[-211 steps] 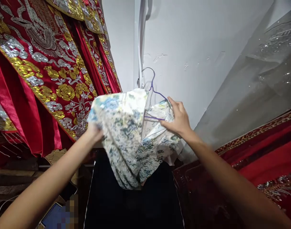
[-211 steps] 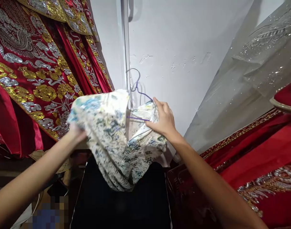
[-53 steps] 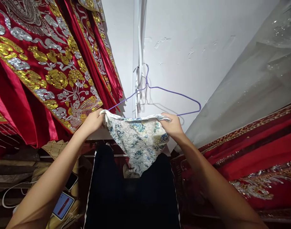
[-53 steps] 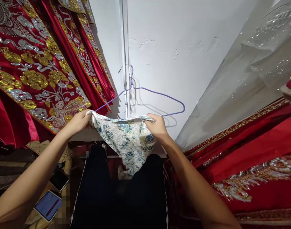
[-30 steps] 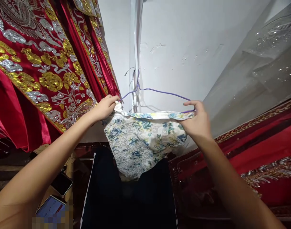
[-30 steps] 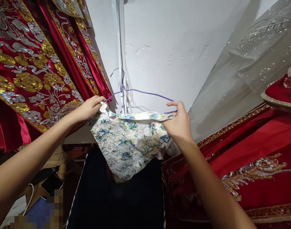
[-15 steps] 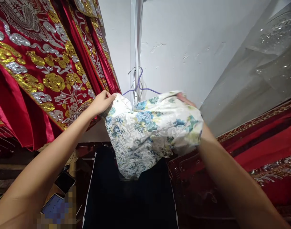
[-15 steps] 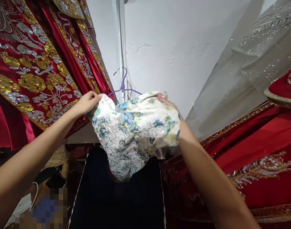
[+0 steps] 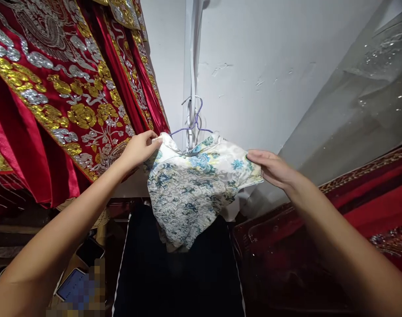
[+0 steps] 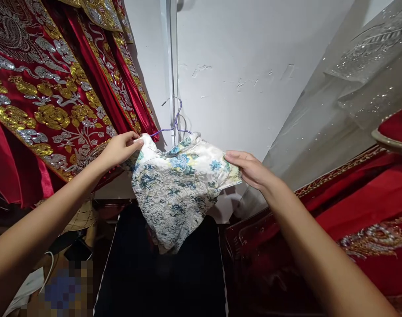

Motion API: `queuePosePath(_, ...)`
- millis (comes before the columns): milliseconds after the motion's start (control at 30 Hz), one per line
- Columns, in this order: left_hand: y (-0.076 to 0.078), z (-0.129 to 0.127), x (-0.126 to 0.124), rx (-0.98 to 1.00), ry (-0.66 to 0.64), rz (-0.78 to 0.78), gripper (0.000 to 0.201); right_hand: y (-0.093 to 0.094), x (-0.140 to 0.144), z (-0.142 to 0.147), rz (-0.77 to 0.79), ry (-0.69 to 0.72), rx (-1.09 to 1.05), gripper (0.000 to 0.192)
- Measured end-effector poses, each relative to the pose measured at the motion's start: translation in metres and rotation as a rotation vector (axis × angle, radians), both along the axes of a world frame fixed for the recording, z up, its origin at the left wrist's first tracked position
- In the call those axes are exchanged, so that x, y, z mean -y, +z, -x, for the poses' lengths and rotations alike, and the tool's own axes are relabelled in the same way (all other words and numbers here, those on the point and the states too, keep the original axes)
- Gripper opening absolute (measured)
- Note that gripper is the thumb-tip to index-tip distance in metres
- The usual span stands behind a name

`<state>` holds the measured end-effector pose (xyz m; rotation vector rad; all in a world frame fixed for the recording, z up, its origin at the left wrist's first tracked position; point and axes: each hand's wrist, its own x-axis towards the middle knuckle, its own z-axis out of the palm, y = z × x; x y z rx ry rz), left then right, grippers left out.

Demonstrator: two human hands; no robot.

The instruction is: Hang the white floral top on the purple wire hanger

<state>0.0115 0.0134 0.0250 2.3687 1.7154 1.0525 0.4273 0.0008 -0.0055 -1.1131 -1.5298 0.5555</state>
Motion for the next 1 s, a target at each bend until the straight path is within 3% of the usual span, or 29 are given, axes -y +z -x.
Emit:
queuePosePath(33,0.002,-0.004,-0.002,-0.003,-0.014,-0.018,0.036,0.003,0.004,0.002,0.129,0.119,-0.058,0.033)
queuePosePath(100,0.007,-0.013,-0.005,0.008,-0.077,-0.085,0.034,0.010,0.011,0.010,0.207,0.172,-0.221,0.029)
queuePosePath(233,0.025,-0.033,0.004,0.029,-0.162,-0.318,0.038,0.020,0.028,0.026,-0.086,-0.032,-0.398,0.022)
queuePosePath(300,0.036,-0.042,0.017,0.060,-0.178,-0.373,0.042,0.019,0.047,0.033,-0.128,-0.034,-0.412,0.023)
queuePosePath(367,0.045,-0.051,0.032,0.093,-0.237,-0.301,0.041,0.017,0.076,0.043,-0.071,0.010,-0.376,0.024)
queuePosePath(433,0.050,-0.058,0.046,0.117,-0.287,-0.162,0.038,0.018,0.108,0.054,0.062,0.165,-0.234,0.026)
queuePosePath(467,0.051,-0.060,0.051,0.133,-0.294,-0.096,0.039,0.020,0.122,0.060,0.119,0.322,-0.113,0.027)
queuePosePath(567,0.047,-0.062,0.063,0.200,-0.280,0.051,0.051,0.028,0.143,0.071,0.124,0.842,0.270,0.043)
queuePosePath(600,0.045,-0.061,0.066,0.220,-0.293,0.098,0.054,0.029,0.142,0.073,0.091,0.927,0.372,0.048)
queuePosePath(633,0.043,-0.060,0.070,0.235,-0.321,0.144,0.055,0.028,0.136,0.076,0.058,0.927,0.460,0.050)
queuePosePath(700,0.039,-0.055,0.079,0.268,-0.398,0.193,0.057,0.018,0.117,0.083,-0.050,0.721,0.598,0.059)
queuePosePath(767,0.038,-0.050,0.088,0.324,-0.472,0.190,0.060,0.002,0.093,0.095,-0.223,0.432,0.713,0.093)
queuePosePath(833,0.037,-0.047,0.096,0.428,-0.527,0.167,0.062,-0.015,0.071,0.112,-0.406,0.254,0.805,0.117)
queuePosePath(933,0.038,-0.046,0.100,0.625,-0.671,0.209,0.066,-0.023,0.049,0.137,-0.604,0.187,0.836,0.117)
queuePosePath(1000,0.041,-0.044,0.097,0.724,-0.742,0.221,0.066,-0.015,0.042,0.146,-0.649,0.212,0.823,0.109)
